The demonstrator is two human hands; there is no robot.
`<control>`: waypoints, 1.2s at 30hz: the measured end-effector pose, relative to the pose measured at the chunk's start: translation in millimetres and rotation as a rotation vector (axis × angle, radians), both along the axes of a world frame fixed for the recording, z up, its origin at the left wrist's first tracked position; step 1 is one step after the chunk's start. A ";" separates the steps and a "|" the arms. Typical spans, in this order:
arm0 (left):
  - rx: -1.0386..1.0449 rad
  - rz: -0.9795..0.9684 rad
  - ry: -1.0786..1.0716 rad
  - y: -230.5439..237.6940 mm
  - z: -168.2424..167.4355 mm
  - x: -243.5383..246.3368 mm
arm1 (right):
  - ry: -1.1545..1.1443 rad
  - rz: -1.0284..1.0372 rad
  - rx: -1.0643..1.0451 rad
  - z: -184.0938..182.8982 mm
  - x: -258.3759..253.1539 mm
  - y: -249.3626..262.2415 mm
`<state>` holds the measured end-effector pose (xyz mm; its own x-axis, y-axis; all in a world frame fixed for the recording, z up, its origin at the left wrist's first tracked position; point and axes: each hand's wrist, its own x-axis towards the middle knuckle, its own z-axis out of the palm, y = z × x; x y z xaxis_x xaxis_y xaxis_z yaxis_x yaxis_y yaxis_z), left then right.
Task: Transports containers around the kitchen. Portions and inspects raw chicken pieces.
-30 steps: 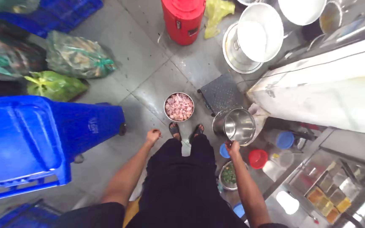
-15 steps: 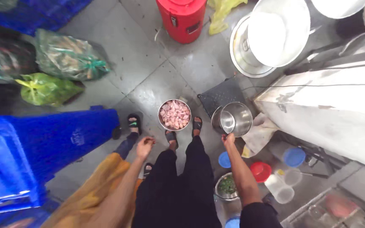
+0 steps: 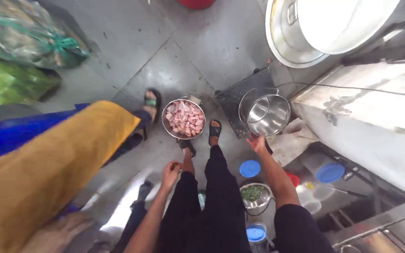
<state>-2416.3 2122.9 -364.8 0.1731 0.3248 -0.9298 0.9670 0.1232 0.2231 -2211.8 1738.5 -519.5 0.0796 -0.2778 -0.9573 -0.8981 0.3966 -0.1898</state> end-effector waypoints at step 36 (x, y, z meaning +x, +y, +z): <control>0.459 -0.808 -0.541 212.0 -423.3 53.6 | -0.156 0.615 -0.457 -345.3 -114.0 127.5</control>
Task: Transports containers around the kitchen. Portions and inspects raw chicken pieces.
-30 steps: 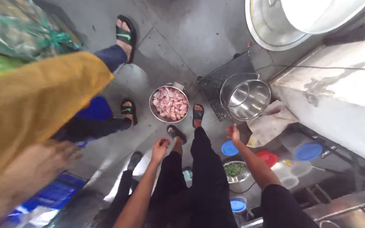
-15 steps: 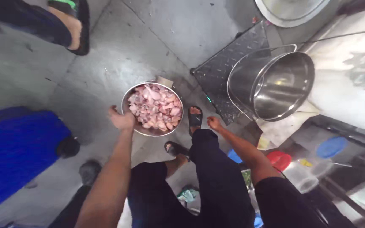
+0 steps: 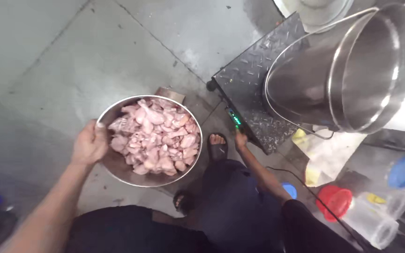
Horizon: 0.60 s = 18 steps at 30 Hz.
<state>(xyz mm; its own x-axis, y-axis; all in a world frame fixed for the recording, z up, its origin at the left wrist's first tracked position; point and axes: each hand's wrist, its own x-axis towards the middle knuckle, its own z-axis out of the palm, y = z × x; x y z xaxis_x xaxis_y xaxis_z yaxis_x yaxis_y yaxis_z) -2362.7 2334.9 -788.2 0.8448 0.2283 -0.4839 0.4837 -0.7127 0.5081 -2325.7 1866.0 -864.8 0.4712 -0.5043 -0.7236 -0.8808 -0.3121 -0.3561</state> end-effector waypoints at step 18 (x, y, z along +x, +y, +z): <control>-0.009 0.173 -0.040 -8.0 -3.8 -3.6 | -0.524 -0.249 0.032 -29.3 -17.1 8.4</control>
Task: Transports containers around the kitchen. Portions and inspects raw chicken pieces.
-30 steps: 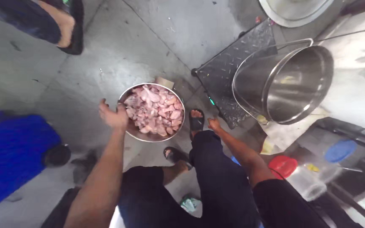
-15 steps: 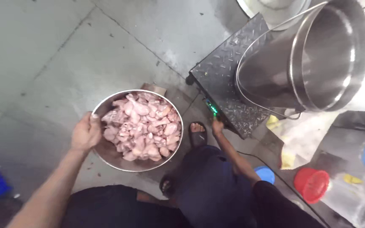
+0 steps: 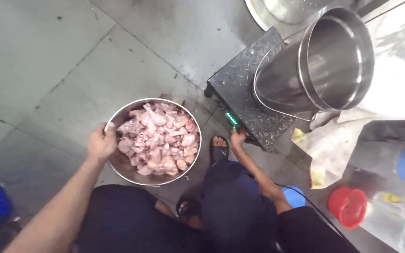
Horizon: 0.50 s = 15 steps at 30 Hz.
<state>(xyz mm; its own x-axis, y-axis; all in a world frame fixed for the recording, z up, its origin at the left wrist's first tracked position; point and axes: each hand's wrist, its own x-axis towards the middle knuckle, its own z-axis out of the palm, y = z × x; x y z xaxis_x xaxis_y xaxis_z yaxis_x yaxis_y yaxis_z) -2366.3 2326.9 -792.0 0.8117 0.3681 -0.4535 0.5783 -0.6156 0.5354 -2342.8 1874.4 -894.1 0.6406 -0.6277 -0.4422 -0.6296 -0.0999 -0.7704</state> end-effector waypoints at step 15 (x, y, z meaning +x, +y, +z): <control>0.159 -0.054 0.085 -42.9 18.0 57.5 | -0.674 1.014 -0.185 81.5 -26.6 32.0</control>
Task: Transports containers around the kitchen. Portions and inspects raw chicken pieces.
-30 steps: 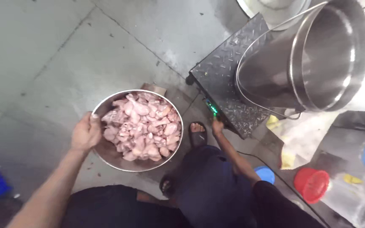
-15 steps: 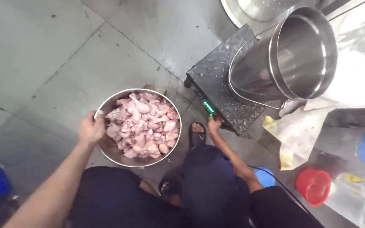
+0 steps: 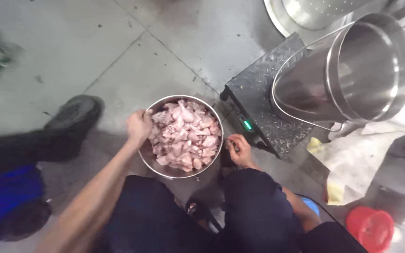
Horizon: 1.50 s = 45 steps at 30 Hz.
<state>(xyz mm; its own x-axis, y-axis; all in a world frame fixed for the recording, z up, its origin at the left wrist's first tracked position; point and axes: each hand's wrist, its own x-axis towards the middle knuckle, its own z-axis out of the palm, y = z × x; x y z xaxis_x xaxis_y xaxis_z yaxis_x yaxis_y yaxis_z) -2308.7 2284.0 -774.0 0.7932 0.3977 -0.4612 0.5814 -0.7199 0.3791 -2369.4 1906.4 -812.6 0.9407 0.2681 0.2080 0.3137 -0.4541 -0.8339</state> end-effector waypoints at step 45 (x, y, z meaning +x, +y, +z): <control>-1.310 1.088 -0.520 -140.9 -9.4 -62.3 | 0.806 0.220 -0.159 48.4 80.7 150.8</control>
